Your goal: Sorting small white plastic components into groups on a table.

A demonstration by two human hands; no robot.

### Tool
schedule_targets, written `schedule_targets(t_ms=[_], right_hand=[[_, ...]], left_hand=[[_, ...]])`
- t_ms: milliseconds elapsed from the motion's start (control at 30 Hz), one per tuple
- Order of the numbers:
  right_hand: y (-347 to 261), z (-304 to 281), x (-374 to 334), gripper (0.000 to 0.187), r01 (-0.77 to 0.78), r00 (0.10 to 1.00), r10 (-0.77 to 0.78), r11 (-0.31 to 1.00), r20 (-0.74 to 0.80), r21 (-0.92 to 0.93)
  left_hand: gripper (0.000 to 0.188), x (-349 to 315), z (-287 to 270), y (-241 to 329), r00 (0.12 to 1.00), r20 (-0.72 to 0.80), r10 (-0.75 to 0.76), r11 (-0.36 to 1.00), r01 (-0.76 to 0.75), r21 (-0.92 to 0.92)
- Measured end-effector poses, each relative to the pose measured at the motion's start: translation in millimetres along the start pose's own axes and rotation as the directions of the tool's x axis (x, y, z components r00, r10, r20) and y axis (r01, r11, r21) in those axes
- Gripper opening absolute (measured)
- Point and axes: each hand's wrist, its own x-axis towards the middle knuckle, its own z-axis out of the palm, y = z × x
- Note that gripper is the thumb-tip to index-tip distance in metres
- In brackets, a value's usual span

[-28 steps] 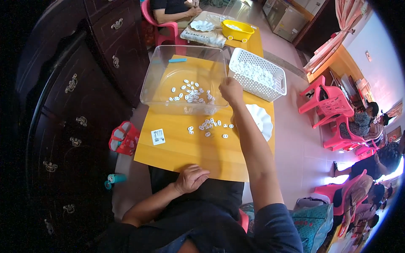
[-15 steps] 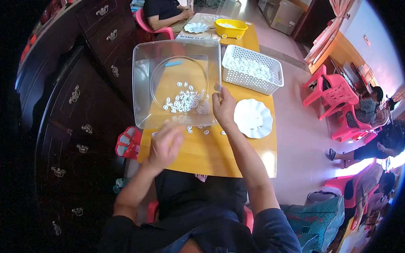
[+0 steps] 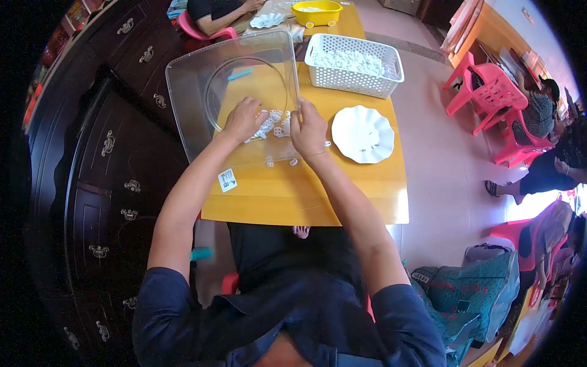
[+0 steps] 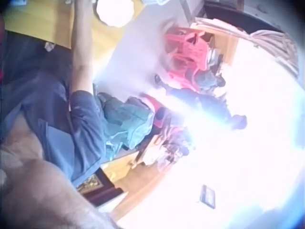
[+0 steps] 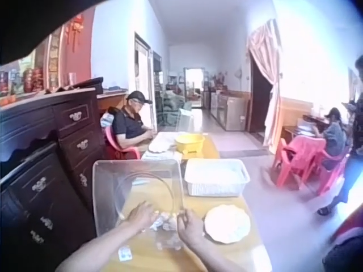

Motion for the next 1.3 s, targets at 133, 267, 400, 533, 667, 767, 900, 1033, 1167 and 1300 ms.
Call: schedule_targets(t_ms=[133,267,400,533,667,767,900,1033,1167,1300], right_hand=[[0.8,0.8,-0.9,0.038,-0.034,0.999,0.034,0.999,-0.022,0.011],[-3.3,4.4,0.6,0.035,-0.006,0.999,0.005,1.000,-0.042,-0.022],[0.1,3.9,2.4,0.033,-0.029,0.999,0.027,0.998,-0.044,-0.050],[-0.6,4.1,10.8,0.030,-0.057,0.998,0.056,0.996,-0.016,-0.069],[-0.4,5.0,20.8,0.029,-0.075,0.997,0.076,0.992,0.005,-0.103],[-0.6,12.5,29.3,0.028,-0.082,0.996,0.084,0.993,0.016,-0.087],[9.0,13.2,42.6,0.030,-0.176,0.979,0.196,0.956,0.063,-0.236],[13.4,17.0,54.8,0.027,-0.205,0.968,0.239,0.930,0.079,-0.304],[16.2,17.4,61.2,0.028,-0.252,0.951,0.294,0.916,0.096,-0.312],[20.1,16.9,67.0,0.027,-0.247,0.944,0.306,0.903,0.121,-0.352]], left_hand=[[0.036,-5.6,18.6,20.8,0.997,0.076,-0.017,0.994,0.025,-0.104],[0.043,-14.4,27.2,21.4,0.990,0.138,0.041,0.988,-0.020,-0.152],[0.047,-7.2,19.9,31.8,0.960,0.279,0.007,0.989,0.034,-0.143],[0.045,-3.0,17.5,31.8,0.938,0.346,-0.002,0.996,0.034,-0.086],[0.037,8.2,16.0,31.3,0.815,0.578,-0.023,0.993,0.086,-0.082],[0.037,12.1,28.3,9.0,0.812,0.582,0.043,0.996,0.013,-0.091],[0.039,29.3,17.6,11.1,0.744,0.648,0.162,0.957,0.042,-0.288],[0.048,41.6,10.7,22.4,0.652,0.758,0.035,0.979,0.129,-0.156],[0.052,47.8,6.5,26.5,0.612,0.791,0.008,0.983,0.138,-0.117],[0.052,56.0,11.0,17.2,0.560,0.824,0.089,0.968,0.147,-0.204]])
